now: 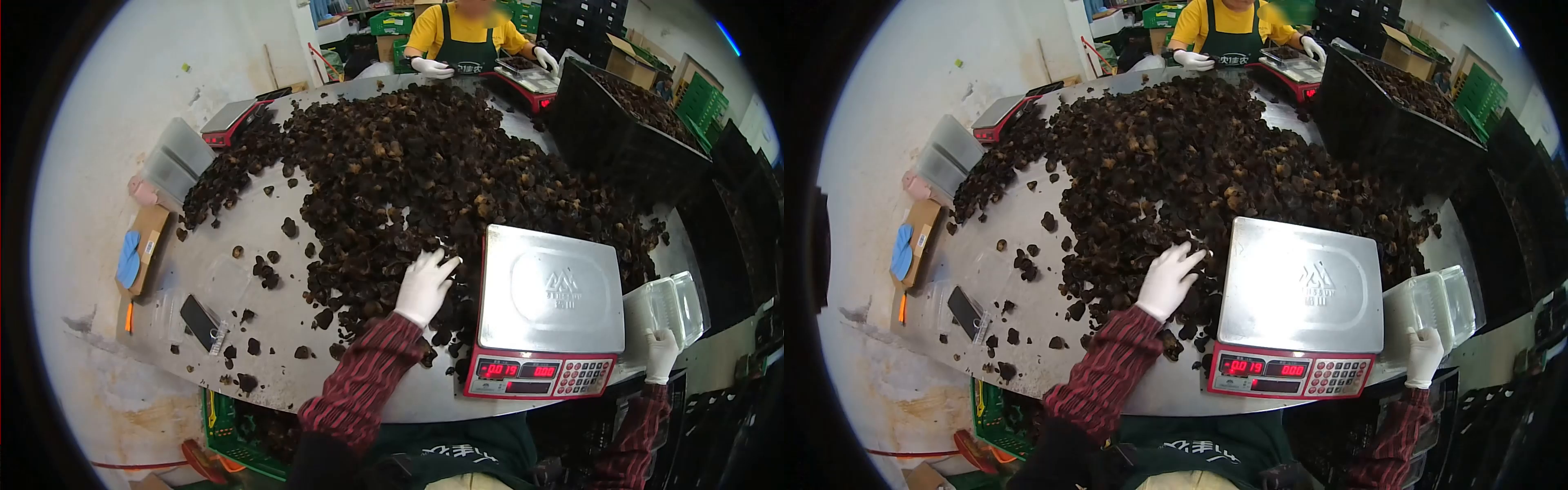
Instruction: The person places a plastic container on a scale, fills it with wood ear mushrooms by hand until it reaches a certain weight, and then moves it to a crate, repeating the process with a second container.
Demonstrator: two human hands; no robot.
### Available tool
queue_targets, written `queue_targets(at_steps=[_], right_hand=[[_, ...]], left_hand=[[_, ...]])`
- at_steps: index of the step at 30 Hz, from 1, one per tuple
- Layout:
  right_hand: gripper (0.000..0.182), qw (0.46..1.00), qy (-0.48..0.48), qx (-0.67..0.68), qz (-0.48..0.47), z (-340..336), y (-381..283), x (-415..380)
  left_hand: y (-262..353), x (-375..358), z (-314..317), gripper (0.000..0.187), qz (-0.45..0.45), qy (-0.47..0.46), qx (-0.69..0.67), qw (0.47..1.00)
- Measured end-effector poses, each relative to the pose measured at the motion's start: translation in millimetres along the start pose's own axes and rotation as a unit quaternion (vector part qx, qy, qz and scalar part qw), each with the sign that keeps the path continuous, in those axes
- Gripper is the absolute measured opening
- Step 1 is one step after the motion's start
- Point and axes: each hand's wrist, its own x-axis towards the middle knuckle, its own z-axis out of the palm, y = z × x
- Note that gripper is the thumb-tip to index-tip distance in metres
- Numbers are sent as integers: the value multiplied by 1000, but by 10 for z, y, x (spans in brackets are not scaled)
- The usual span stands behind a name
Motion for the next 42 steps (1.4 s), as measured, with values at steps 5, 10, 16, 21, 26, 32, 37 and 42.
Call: queue_targets(at_steps=[5,10,16,21,26,32,37,42], right_hand=[[30,1000,-5,9,23,-23,-44,14],[31,996,14,67,58,-20,-52,18],[18,994,63,69,60,-35,-122,-30],[9,981,130,85,-117,-273,-639,-232],[30,961,-3,72,-266,-179,-1561,-509],[33,933,-127,97,-322,-94,-2027,-612],[23,986,0,147,-79,-197,-1806,-630],[19,983,17,172,63,-32,-1466,-731]], left_hand=[[-28,362,-116,65,-182,-13,199,963],[-266,-8,-64,50,-177,-46,97,978],[336,-718,-276,40,10,-78,43,996],[174,-1060,-508,27,64,-9,-175,982],[-403,-761,-810,30,-35,143,-26,989],[-816,-706,-550,25,-146,23,7,989],[-575,-931,-751,16,-142,83,-52,985],[-249,-1157,-804,39,-99,39,11,994]])
